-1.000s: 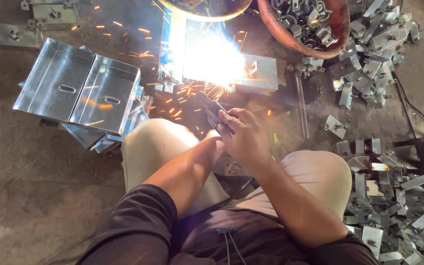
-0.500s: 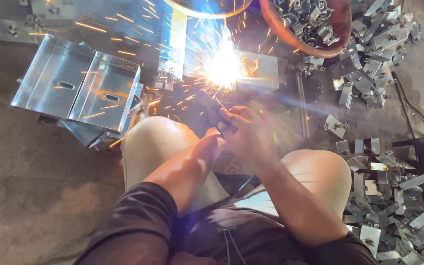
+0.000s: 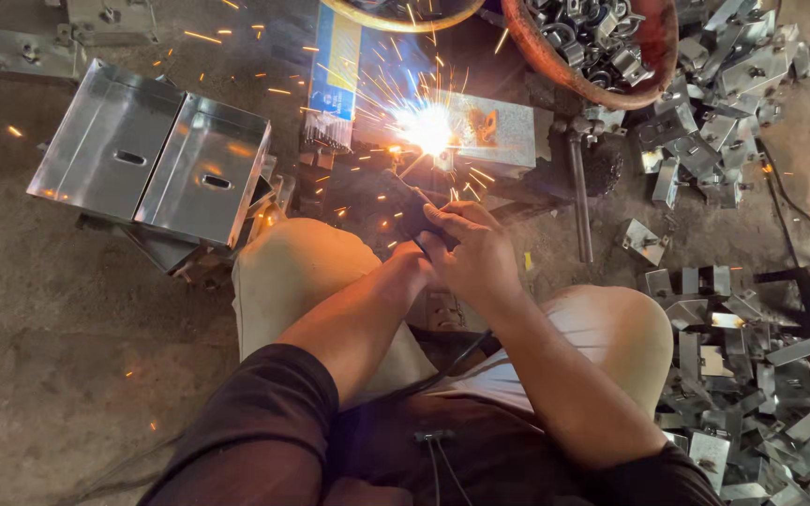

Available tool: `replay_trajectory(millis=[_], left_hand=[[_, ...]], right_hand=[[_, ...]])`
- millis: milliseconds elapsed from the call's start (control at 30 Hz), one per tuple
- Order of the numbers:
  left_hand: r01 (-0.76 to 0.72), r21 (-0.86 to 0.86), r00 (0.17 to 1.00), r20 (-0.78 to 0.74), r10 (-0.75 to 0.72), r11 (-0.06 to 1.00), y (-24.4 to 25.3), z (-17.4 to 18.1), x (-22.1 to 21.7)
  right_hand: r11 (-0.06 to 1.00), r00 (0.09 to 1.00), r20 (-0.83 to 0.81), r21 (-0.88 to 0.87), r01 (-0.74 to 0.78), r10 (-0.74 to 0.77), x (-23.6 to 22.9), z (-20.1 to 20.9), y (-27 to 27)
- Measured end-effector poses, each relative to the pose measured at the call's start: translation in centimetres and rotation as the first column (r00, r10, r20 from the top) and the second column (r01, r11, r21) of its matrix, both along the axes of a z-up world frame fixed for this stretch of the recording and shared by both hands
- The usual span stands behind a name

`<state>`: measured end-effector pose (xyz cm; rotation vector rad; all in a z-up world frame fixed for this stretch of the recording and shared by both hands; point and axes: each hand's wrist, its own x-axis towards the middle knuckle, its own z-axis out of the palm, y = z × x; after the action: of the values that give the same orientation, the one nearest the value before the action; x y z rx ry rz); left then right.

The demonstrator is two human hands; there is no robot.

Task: The person sits on the floor in a workshop and uses a welding torch to attach small metal brackets to rectangular metal plates. They repeatedly pick up a plate, place a bracket on it, weld the connection, and then move the finished unit aside.

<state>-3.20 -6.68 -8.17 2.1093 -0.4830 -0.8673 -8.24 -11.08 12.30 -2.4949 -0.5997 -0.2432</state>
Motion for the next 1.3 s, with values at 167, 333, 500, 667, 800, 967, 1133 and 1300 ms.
replay_trajectory(millis=[167, 333, 500, 667, 800, 967, 1133, 1300], left_hand=[[0.01, 0.006, 1.0, 0.022, -0.01, 1.0, 0.6, 0.4, -0.2], [0.008, 0.016, 0.997, 0.073, -0.009, 1.0, 1.7, 2.6, -0.7], [-0.06, -0.052, 0.976, 0.206, 0.07, 0.997, 3.1, 6.7, -1.8], [-0.149, -0.216, 0.884, 0.408, 0.228, 0.965, 2.3, 14.9, -1.2], [-0.091, 0.179, 0.836, 0.548, -0.023, 0.98, -1.0, 19.4, 2.7], [-0.289, 0.397, 0.797, 0.604, -0.011, 0.871, -7.5, 15.8, 12.8], [-0.3, 0.587, 0.888, 0.459, -0.004, 0.752, -10.3, 12.1, 19.1], [-0.105, 0.725, 0.824, 0.446, -0.348, 0.681, -8.4, 13.7, 19.4]], right_hand=[[1.0, 0.997, -0.066, -0.003, 0.028, -0.029, 0.1, -0.1, -0.1], [0.987, 0.991, 0.065, 0.116, 0.112, -0.12, 0.5, 0.4, -1.4], [0.644, 0.951, -0.185, 0.702, 0.304, -0.248, 2.7, 4.3, -9.1], [-0.062, 0.844, -0.537, 0.842, 0.536, 0.0, 7.0, 3.3, -20.1], [-0.167, 0.803, -0.593, 0.798, 0.579, -0.056, 7.9, -1.8, -25.7], [-0.084, 0.795, -0.595, 0.803, 0.589, -0.115, 9.4, -4.3, -26.9], [0.118, 0.832, -0.513, 0.831, 0.543, -0.213, 9.1, -4.8, -25.1], [0.151, 0.826, -0.524, 0.817, 0.557, -0.209, 9.4, -4.5, -25.0]])
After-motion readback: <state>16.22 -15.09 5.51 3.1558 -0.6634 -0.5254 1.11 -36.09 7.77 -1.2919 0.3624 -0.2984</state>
